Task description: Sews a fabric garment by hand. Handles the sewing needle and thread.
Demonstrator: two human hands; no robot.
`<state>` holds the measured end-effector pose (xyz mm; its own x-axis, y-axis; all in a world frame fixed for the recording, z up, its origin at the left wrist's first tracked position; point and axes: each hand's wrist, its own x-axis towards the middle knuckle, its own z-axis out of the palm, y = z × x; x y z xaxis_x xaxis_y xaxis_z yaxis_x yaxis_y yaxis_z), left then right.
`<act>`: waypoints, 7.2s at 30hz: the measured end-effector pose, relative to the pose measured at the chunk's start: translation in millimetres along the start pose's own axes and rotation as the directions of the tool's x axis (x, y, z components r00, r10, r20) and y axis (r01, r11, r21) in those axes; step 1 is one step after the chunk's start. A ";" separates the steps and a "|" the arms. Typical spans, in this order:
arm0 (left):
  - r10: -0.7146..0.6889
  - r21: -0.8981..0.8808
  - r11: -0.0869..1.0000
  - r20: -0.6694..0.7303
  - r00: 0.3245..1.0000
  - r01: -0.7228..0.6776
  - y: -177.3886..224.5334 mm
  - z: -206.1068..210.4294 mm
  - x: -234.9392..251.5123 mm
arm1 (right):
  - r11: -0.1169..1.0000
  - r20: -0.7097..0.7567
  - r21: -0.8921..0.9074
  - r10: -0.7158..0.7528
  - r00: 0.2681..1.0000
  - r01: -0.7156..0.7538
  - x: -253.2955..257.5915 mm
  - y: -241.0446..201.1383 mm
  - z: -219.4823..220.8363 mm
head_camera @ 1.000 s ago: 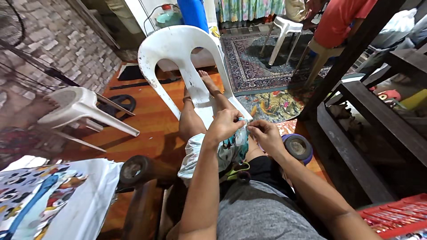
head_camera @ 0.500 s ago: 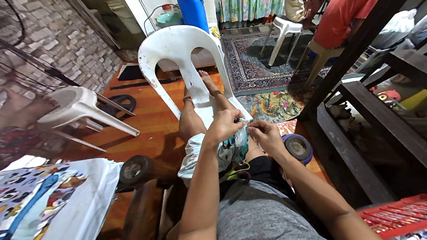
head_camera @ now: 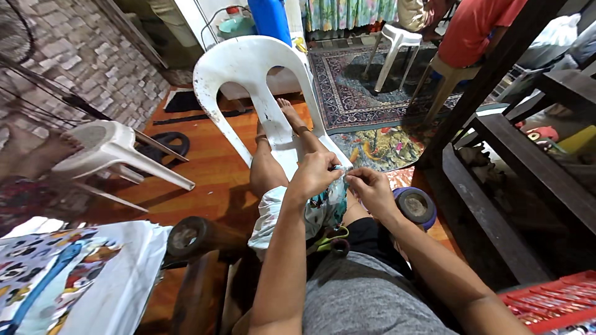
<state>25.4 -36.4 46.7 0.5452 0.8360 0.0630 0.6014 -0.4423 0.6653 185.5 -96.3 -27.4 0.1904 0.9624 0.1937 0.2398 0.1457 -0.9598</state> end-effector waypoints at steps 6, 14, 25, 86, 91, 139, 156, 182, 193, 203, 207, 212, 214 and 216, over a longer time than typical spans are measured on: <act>-0.029 0.021 0.999 0.007 1.000 0.029 1.6 0.5 1.8 | 0.999 -0.025 0.041 0.001 1.000 0.000 0.3 2.8 3.5; -0.089 -0.007 0.996 -0.030 0.996 0.088 5.5 2.5 1.7 | 0.996 -0.062 0.092 0.016 0.998 -0.010 1.1 3.1 5.7; -0.011 0.044 0.999 -0.060 0.998 0.014 5.9 3.2 0.6 | 0.994 -0.051 0.110 0.027 0.998 -0.022 -0.4 0.7 4.9; 0.015 0.091 0.996 0.022 1.000 -0.017 4.8 6.7 5.2 | 0.993 -0.062 0.107 0.051 0.997 -0.044 -0.5 2.3 3.0; 0.037 0.084 0.996 -0.043 0.998 -0.033 1.8 5.5 3.7 | 0.959 -0.002 0.267 0.105 0.994 -0.100 -3.0 -6.8 1.2; 0.185 -0.140 0.976 0.113 0.976 -0.169 -10.9 1.7 3.8 | 0.853 0.231 -0.228 -0.422 0.877 0.471 4.1 -8.5 -67.1; 0.161 -0.214 0.967 0.093 0.983 -0.138 -9.4 3.6 2.2 | 0.983 0.187 0.166 0.046 0.981 -0.078 1.2 -7.0 -40.2; 0.144 -0.029 0.990 0.206 0.968 -0.141 -8.1 10.5 14.7 | 0.718 0.141 0.671 -0.370 0.918 0.187 35.7 -81.4 -121.7; 0.164 -0.111 0.984 0.315 0.935 -0.136 -10.6 16.7 23.4 | 0.741 0.092 0.571 -0.484 0.870 0.353 69.4 -130.1 -146.4; 0.322 -0.408 0.864 -0.001 0.947 -0.294 3.1 10.5 16.7 | 0.773 0.200 0.539 -0.504 0.840 0.335 80.4 -149.9 -151.3; 0.314 -0.407 0.858 -0.067 0.947 -0.313 33.0 -11.0 15.3 | 0.776 0.232 0.535 -0.514 0.826 0.333 82.6 -152.9 -149.5; 0.372 -0.522 0.775 -0.077 0.925 -0.355 78.6 -48.2 27.5 | 0.801 0.266 0.495 -0.509 0.819 0.337 85.1 -157.2 -144.3; 0.397 -0.641 0.685 -0.071 0.915 -0.347 95.7 -61.1 31.9 | 0.803 0.282 0.487 -0.517 0.808 0.343 86.0 -158.3 -142.8; 0.376 -0.704 0.635 -0.076 0.923 -0.316 111.8 -72.8 33.6 | 0.801 0.304 0.481 -0.535 0.788 0.358 85.9 -157.0 -143.4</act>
<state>68.4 -34.2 177.4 0.6855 0.6302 0.3646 -0.2016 -0.3169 0.9268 300.7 -69.4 169.1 -0.2678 0.7505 0.6042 -0.1976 0.5710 -0.7968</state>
